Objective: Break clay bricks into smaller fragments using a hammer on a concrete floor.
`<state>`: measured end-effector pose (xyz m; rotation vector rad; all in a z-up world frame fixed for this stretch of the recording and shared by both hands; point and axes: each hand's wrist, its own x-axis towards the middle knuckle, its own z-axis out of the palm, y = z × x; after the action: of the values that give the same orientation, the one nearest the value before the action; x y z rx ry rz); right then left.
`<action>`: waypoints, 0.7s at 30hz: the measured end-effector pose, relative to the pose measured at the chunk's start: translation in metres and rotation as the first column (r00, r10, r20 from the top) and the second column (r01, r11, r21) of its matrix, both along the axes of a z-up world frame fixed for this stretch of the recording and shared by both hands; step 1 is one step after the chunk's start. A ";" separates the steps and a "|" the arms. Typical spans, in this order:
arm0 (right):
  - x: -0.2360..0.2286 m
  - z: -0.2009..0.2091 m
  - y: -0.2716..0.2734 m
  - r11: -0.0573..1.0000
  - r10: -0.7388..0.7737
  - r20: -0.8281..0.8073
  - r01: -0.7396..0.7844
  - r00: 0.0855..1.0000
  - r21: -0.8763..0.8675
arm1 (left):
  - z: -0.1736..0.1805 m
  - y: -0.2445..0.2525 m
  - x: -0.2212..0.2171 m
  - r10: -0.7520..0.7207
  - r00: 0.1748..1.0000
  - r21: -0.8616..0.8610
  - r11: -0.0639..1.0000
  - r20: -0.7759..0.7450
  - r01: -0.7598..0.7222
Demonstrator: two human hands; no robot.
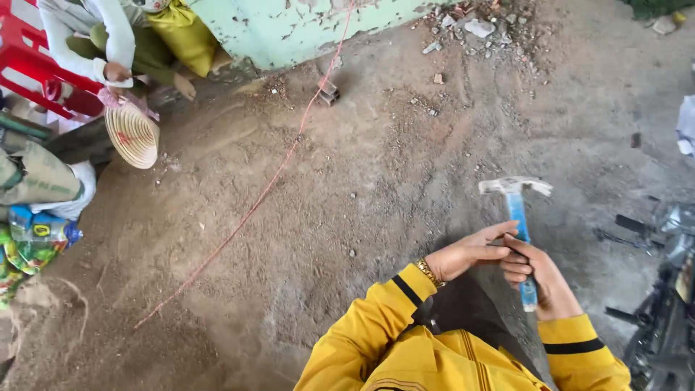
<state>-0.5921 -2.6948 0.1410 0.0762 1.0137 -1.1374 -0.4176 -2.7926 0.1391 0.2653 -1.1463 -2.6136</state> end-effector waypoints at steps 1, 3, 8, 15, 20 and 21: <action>-0.007 -0.005 -0.023 1.000 0.003 0.008 -0.003 1.000 0.002 | 0.002 -0.022 -0.006 0.003 1.000 0.002 1.000 0.008 -0.003; -0.022 -0.017 -0.077 1.000 -0.015 -0.008 0.015 1.000 0.016 | 0.005 -0.069 -0.018 -0.011 1.000 0.081 0.997 -0.024 0.013; -0.024 -0.022 -0.240 0.984 0.166 0.018 -0.164 0.986 -0.072 | -0.008 -0.214 -0.015 0.306 0.928 0.044 0.946 0.210 -0.322; 0.015 -0.011 -0.442 0.738 0.671 0.204 -0.670 0.713 -0.086 | 0.088 -0.400 0.093 0.952 -0.296 -0.539 -0.208 0.081 -0.816; -0.005 -0.009 -0.537 0.714 0.696 0.186 -0.694 0.693 -0.087 | 0.068 -0.469 0.055 0.960 -0.110 -0.767 0.133 0.257 -0.628; -0.014 -0.016 -0.552 0.726 0.683 0.171 -0.686 0.711 -0.045 | 0.056 -0.480 0.040 0.911 0.118 -0.807 0.407 0.396 -0.428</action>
<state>-0.6057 -3.2470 0.1254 -0.1759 0.7850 -0.4159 -0.3776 -3.2728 0.1949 1.6275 -1.3694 -1.0810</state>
